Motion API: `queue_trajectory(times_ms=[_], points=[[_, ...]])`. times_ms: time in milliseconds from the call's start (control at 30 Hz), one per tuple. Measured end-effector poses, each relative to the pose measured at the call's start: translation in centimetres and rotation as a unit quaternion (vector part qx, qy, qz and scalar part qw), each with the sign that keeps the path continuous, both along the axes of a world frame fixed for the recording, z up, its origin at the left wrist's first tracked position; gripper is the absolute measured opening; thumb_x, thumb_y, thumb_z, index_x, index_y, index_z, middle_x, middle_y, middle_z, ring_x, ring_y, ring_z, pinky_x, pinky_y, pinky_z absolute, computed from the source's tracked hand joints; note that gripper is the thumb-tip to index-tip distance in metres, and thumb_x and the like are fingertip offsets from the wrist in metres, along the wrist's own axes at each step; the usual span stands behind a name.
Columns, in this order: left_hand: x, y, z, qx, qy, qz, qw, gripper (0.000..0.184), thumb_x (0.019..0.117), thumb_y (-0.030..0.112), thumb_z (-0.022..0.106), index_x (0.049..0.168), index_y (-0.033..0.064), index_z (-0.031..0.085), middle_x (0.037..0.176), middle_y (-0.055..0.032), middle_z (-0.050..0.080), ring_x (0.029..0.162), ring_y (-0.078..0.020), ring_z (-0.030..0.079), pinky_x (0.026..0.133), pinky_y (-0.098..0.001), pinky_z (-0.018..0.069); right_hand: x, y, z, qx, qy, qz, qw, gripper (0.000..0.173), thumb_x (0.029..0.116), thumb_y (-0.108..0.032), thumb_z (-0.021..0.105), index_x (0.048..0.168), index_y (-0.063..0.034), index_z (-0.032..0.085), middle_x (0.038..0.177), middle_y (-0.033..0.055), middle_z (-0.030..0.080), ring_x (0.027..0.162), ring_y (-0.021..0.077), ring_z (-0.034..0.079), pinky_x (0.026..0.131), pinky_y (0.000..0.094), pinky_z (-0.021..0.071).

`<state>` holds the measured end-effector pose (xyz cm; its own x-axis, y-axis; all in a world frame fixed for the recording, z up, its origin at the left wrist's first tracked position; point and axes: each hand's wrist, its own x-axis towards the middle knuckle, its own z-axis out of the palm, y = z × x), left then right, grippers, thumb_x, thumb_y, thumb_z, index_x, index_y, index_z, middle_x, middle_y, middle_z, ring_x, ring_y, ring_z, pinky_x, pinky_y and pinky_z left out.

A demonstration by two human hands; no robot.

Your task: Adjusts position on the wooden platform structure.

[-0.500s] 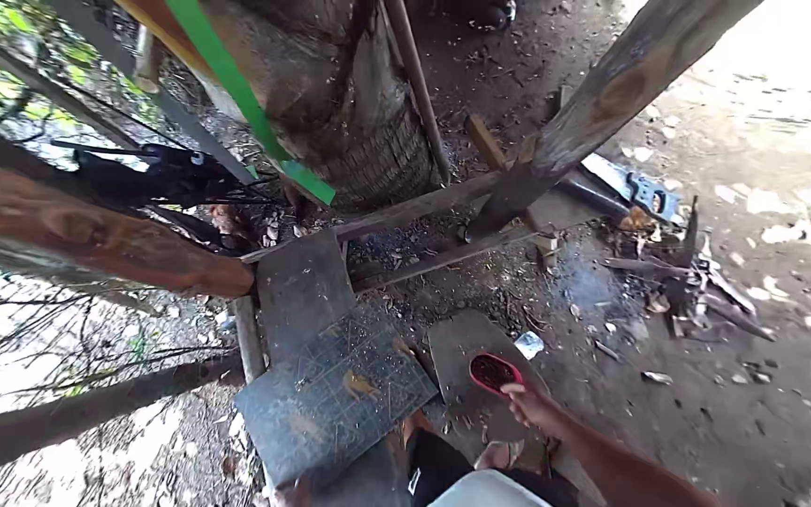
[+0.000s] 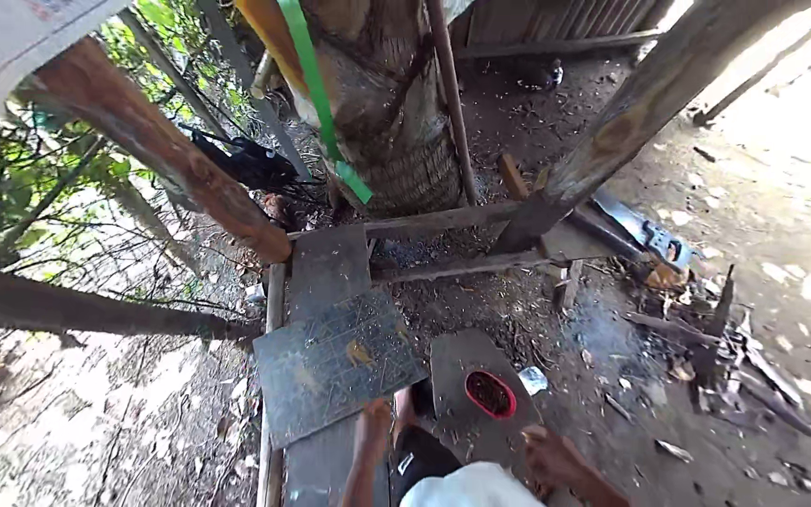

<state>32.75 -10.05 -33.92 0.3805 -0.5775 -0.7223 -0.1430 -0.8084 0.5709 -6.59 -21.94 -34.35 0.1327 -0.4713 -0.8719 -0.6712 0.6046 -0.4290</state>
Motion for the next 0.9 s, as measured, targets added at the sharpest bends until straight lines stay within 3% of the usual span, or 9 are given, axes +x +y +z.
queue_trajectory(times_ms=[100,167,267,400,467,533,633,800,900], points=[[-4.5,-3.5,2.1,-0.079,0.09,-0.166,0.979,0.038,0.1092,0.028,0.048,0.142,0.0166,0.062,0.135,-0.0087,0.068,0.121,-0.0234,0.067,0.108,-0.0496,0.0518,3.6,-0.9,2.2,-0.026,-0.047,0.051,0.997,0.033,0.1062,-0.025,0.056,0.133,-0.0077,0.063,0.094,0.0136,0.071,0.074,0.0237,0.069,0.069,0.0439,0.0603],[-7.2,-5.0,2.9,-0.126,0.114,-0.268,0.948,0.044,0.1093,0.026,0.046,0.153,0.0224,0.052,0.15,-0.0058,0.057,0.131,-0.0219,0.06,0.113,-0.0481,0.0476,6.2,-1.5,3.5,-0.041,-0.063,0.111,0.991,0.034,0.1052,-0.032,0.059,0.133,-0.0136,0.067,0.093,0.0105,0.071,0.072,0.0201,0.067,0.067,0.0406,0.0585],[-10.0,-5.8,3.6,-0.17,0.096,-0.342,0.919,0.046,0.1086,0.022,0.048,0.155,0.0176,0.049,0.151,-0.0096,0.056,0.137,-0.0232,0.056,0.118,-0.0476,0.0421,10.2,-2.0,6.6,-0.06,-0.069,0.192,0.977,0.033,0.1072,-0.03,0.053,0.131,-0.0116,0.068,0.097,0.0133,0.071,0.078,0.0236,0.068,0.075,0.0454,0.0584],[-9.2,-5.0,2.3,-0.116,0.032,-0.358,0.926,0.039,0.1066,0.028,0.052,0.143,0.0204,0.061,0.132,-0.0082,0.069,0.122,-0.0244,0.067,0.107,-0.053,0.0513,10.9,-1.5,6.1,-0.047,-0.05,0.218,0.973,0.033,0.1076,-0.028,0.052,0.13,-0.0071,0.066,0.107,0.0154,0.072,0.09,0.0274,0.072,0.086,0.0494,0.0594],[-7.8,-3.7,1.0,-0.061,0.035,-0.369,0.927,0.042,0.1084,0.031,0.048,0.146,0.015,0.058,0.136,-0.0105,0.067,0.125,-0.0243,0.065,0.111,-0.0503,0.0492,8.3,-0.4,4.3,-0.045,-0.012,0.183,0.982,0.031,0.1056,-0.025,0.052,0.125,-0.0053,0.066,0.105,0.0157,0.072,0.089,0.0285,0.071,0.084,0.0508,0.0591],[-5.7,-2.2,-0.6,-0.026,0.037,-0.342,0.939,0.043,0.1093,0.03,0.048,0.146,0.0104,0.057,0.138,-0.0141,0.065,0.127,-0.0264,0.063,0.112,-0.0502,0.0477,4.8,0.6,1.8,-0.058,0.047,0.124,0.99,0.031,0.1035,-0.024,0.054,0.123,-0.0039,0.067,0.11,0.0183,0.071,0.097,0.0326,0.071,0.09,0.055,0.057],[-1.7,-0.3,-1.6,0.036,0.021,-0.291,0.956,0.041,0.1093,0.028,0.048,0.145,0.0096,0.058,0.136,-0.015,0.065,0.122,-0.0283,0.066,0.107,-0.0521,0.0514,1.0,1.1,-0.1,-0.073,0.121,0.031,0.989,0.032,0.1018,-0.027,0.056,0.123,-0.0058,0.068,0.116,0.0195,0.071,0.107,0.0352,0.069,0.096,0.0582,0.0541],[2.4,0.4,-2.0,0.111,0.013,-0.267,0.957,0.04,0.1095,0.027,0.049,0.142,0.0063,0.058,0.132,-0.0196,0.066,0.114,-0.034,0.069,0.1,-0.0561,0.0549,-1.5,1.1,0.4,-0.055,0.093,-0.09,0.99,0.056,0.1007,-0.029,0.063,0.152,-0.011,0.048,0.123,0.022,0.069,0.103,0.0367,0.071,0.093,0.0567,0.0571],[2.5,-2.2,-2.0,0.115,0.035,-0.229,0.966,0.04,0.1096,0.024,0.05,0.144,0.0038,0.055,0.134,-0.0213,0.065,0.116,-0.0353,0.068,0.099,-0.0551,0.0557,-2.3,1.1,0.5,-0.008,0.093,-0.133,0.987,0.045,0.1004,-0.032,0.063,0.138,-0.0083,0.058,0.113,0.0213,0.07,0.09,0.0344,0.073,0.082,0.0549,0.0601]])
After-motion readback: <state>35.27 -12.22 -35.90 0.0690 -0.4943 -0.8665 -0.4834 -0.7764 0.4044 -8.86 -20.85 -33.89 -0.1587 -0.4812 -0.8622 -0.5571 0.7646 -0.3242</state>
